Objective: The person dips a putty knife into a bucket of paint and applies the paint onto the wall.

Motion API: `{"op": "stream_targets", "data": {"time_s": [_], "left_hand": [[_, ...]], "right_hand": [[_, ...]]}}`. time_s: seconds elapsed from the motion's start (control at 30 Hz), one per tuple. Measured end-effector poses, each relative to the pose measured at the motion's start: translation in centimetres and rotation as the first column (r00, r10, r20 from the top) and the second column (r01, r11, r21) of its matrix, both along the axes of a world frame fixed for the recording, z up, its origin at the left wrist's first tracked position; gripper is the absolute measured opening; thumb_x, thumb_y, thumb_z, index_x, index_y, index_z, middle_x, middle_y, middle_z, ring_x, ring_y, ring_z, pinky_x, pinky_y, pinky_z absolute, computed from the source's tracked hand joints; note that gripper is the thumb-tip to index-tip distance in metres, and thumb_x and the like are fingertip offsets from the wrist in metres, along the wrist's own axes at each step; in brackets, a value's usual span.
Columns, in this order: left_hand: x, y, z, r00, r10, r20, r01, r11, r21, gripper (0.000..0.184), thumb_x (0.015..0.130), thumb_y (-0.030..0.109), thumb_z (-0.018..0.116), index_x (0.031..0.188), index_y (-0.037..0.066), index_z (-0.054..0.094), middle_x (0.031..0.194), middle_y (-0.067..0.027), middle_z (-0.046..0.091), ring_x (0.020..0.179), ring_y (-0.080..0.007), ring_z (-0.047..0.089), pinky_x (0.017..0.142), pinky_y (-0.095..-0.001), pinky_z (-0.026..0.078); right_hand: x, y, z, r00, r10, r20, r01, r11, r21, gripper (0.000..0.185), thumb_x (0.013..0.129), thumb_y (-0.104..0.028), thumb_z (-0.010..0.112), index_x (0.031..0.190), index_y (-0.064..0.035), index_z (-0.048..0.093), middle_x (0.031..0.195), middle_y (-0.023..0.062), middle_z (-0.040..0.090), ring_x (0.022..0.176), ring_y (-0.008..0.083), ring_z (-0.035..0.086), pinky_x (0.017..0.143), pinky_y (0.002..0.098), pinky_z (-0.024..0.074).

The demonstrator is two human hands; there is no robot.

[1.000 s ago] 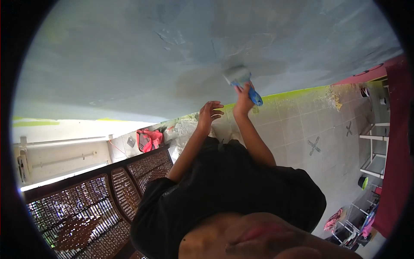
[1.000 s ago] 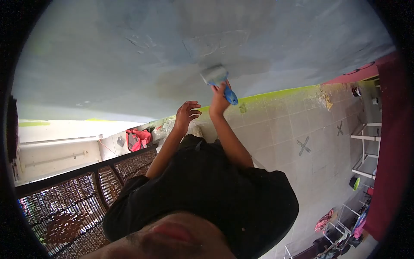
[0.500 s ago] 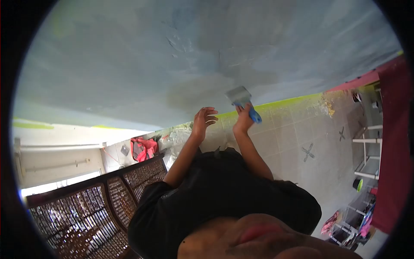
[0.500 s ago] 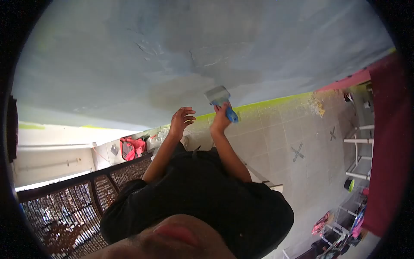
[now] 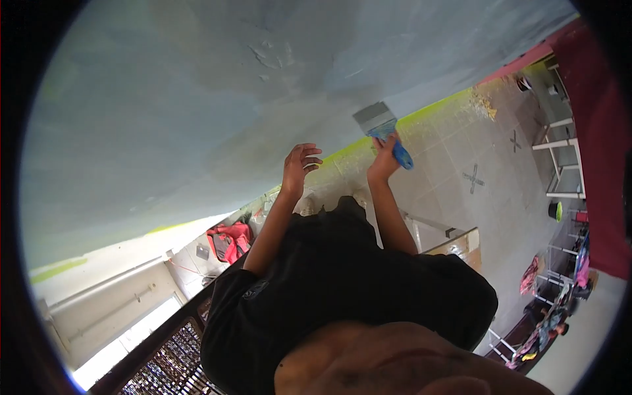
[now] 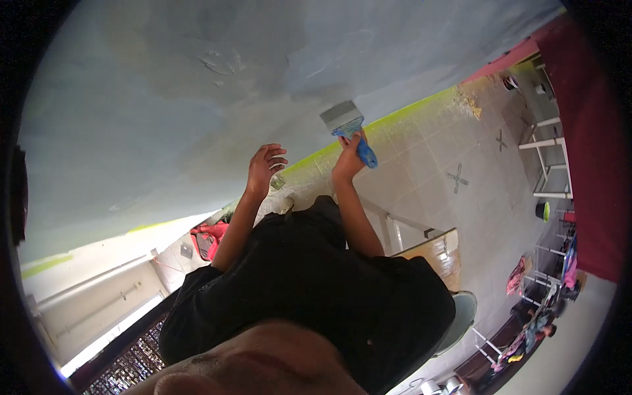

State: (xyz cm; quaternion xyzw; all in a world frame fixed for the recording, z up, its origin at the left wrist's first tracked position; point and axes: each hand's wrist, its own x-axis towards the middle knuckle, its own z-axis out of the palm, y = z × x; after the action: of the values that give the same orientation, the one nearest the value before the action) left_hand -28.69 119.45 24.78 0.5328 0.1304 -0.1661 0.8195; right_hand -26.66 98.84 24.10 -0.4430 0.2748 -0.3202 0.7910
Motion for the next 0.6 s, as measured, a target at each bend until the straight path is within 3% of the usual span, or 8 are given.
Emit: {"op": "stream_targets", "data": {"time_s": [0.1,0.17,0.27,0.4,0.5,0.6], "left_hand": [[-0.1,0.0,-0.2,0.999,-0.037,-0.010,0.037,0.999,0.011,0.036,0.098,0.032,0.036,0.111,0.004,0.055,0.103,-0.0101,0.063,0.085,-0.0204,0.061,0.078,-0.0332,0.047],[-0.2,-0.2,0.1,0.998,-0.067,-0.010,0.068,0.998,0.016,0.036,0.098,0.031,0.035,0.111,0.004,0.055,0.103,-0.0101,0.063,0.085,-0.0203,0.061,0.078,-0.0333,0.047],[-0.7,-0.1,0.1,0.998,-0.065,-0.009,0.065,0.998,0.012,0.036,0.099,0.031,0.035,0.112,0.003,0.055,0.103,-0.0100,0.063,0.086,-0.0204,0.061,0.079,-0.0335,0.046],[-1.1,-0.1,-0.5,0.997,-0.066,-0.029,0.066,0.998,0.008,0.036,0.099,0.031,0.034,0.112,0.003,0.054,0.104,-0.0100,0.063,0.086,-0.0205,0.061,0.079,-0.0336,0.046],[-1.3,-0.2,-0.5,0.998,-0.063,-0.031,0.063,0.998,-0.002,0.036,0.099,0.031,0.034,0.112,0.003,0.054,0.104,-0.0101,0.063,0.086,-0.0205,0.061,0.079,-0.0335,0.047],[-1.6,-0.4,-0.3,0.998,-0.053,-0.029,0.053,0.999,-0.004,0.037,0.099,0.031,0.035,0.112,0.003,0.055,0.104,-0.0106,0.064,0.085,-0.0203,0.061,0.078,-0.0332,0.047]], "right_hand": [[4.1,-0.3,-9.6,0.996,0.003,-0.091,0.007,0.993,0.116,0.035,0.092,-0.015,0.057,0.119,0.0068,0.056,0.110,0.0147,0.061,0.090,0.0233,0.064,0.072,0.0327,0.0583],[6.7,1.6,-9.2,0.997,-0.007,-0.075,0.024,0.974,0.224,0.032,0.090,-0.012,0.059,0.114,0.0074,0.058,0.104,0.0143,0.063,0.083,0.0219,0.065,0.068,0.0326,0.0586],[7.6,3.6,-2.4,0.992,0.026,-0.120,-0.006,0.987,0.163,0.031,0.089,-0.012,0.061,0.112,0.0074,0.056,0.106,0.0152,0.061,0.084,0.0239,0.064,0.071,0.0342,0.0590],[3.2,2.1,2.0,0.987,0.126,0.100,-0.135,0.987,0.086,0.034,0.091,-0.014,0.056,0.118,0.0072,0.055,0.109,0.0165,0.061,0.091,0.0266,0.064,0.078,0.0364,0.0576],[0.7,0.6,1.0,0.993,0.072,0.091,-0.078,0.995,0.069,0.036,0.093,-0.015,0.054,0.120,0.0078,0.054,0.112,0.0170,0.060,0.095,0.0281,0.063,0.083,0.0382,0.0566],[1.1,-0.9,-5.2,1.000,0.006,0.003,-0.006,0.993,0.122,0.035,0.093,-0.013,0.055,0.121,0.0069,0.054,0.112,0.0159,0.060,0.093,0.0269,0.064,0.081,0.0378,0.0573]]}}
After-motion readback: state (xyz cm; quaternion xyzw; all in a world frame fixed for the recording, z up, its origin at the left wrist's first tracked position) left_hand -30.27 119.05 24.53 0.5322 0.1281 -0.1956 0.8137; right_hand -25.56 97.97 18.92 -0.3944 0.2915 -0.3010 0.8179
